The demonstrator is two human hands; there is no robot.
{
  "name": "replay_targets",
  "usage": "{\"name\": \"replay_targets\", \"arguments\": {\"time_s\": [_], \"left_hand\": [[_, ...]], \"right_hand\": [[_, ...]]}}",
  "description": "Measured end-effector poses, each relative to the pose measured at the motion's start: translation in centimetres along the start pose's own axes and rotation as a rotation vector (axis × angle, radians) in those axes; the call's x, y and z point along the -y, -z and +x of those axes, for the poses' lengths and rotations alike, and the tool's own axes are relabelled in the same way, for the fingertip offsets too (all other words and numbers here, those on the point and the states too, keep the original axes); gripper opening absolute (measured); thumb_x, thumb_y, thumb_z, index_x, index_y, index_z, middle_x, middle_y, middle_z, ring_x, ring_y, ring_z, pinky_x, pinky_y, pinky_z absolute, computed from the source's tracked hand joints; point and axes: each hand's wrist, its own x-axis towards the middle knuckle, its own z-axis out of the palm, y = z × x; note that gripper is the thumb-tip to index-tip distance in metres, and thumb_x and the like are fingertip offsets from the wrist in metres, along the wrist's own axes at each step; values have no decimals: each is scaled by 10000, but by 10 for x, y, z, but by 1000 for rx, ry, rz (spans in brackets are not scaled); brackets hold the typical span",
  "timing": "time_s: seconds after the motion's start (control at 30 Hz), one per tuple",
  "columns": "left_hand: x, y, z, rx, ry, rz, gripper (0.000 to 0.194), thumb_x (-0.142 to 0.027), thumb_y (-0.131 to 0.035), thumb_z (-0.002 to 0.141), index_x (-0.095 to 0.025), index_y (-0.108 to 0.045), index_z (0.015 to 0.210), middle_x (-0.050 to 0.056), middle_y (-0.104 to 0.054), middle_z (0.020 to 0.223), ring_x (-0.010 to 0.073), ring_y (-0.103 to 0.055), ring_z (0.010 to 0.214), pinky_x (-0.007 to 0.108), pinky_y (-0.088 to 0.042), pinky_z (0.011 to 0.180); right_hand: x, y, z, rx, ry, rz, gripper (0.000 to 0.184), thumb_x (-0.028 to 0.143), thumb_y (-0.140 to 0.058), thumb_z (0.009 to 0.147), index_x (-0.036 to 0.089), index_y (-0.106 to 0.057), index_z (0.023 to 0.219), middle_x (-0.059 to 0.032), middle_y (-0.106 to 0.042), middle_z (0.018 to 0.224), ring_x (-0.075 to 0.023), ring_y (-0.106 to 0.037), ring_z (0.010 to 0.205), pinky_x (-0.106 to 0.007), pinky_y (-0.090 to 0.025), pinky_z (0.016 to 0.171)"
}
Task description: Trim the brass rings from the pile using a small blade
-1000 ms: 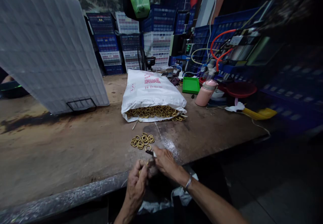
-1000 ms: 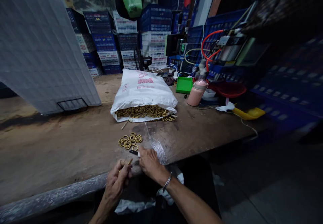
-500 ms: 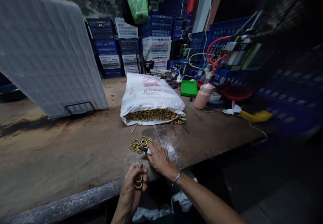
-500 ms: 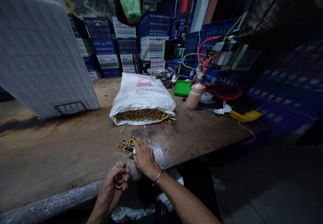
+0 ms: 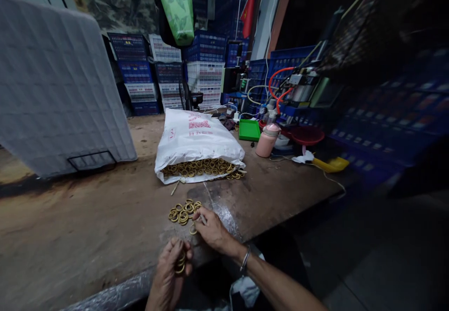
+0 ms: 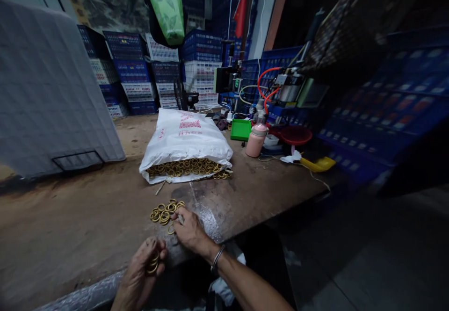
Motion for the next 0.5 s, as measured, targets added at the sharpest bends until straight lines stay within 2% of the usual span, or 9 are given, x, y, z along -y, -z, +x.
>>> {"name": "replay_targets", "arguments": {"time_s": [0.13, 0.17, 0.23, 0.3, 0.37, 0.5], "left_hand": [[5, -7, 2, -82, -245, 333, 331, -402, -691, 585, -193, -584, 817, -74, -507, 455, 67, -412, 340, 163, -322, 311], [7, -8, 2, -87, -306, 395, 337, -396, -688, 588, -195, -601, 844, -63, -535, 483, 75, -447, 366, 171, -361, 344], [8, -9, 2, -78, -427, 465, 295, -362, -691, 590, -194, -637, 826, -10, -623, 640, 115, -567, 551, 197, -455, 518], [7, -10, 2, -56, -501, 501, 232, -335, -691, 596, -190, -659, 774, 27, -656, 788, 156, -597, 749, 227, -458, 701], [5, -12, 1, -26, -501, 519, 204, -341, -671, 619, -184, -658, 748, 30, -655, 764, 164, -591, 744, 240, -453, 717], [3, -14, -1, -12, -419, 495, 219, -381, -638, 647, -169, -623, 699, -9, -596, 615, 114, -529, 551, 206, -436, 544]], "right_hand": [[4, 0, -6, 77, -110, 274, 164, 178, -441, 668, 185, -549, 792, 64, -439, 555, -65, -353, 475, -164, -261, 442], [5, 0, -8, 84, -125, 318, 159, 182, -444, 664, 185, -548, 784, 65, -439, 551, -64, -349, 469, -163, -259, 437], [7, -1, -11, 101, -145, 388, 139, 196, -452, 659, 182, -544, 763, 66, -436, 542, -61, -346, 460, -164, -259, 433], [9, -2, -13, 125, -171, 450, 115, 209, -458, 656, 178, -533, 738, 67, -431, 534, -60, -343, 451, -165, -263, 429], [11, -3, -15, 138, -193, 481, 95, 234, -453, 672, 175, -519, 707, 68, -415, 517, -60, -336, 441, -168, -266, 425], [12, -3, -17, 91, -92, 364, 145, 286, -467, 706, 164, -510, 639, 59, -412, 525, -70, -375, 500, -174, -315, 484]]}}
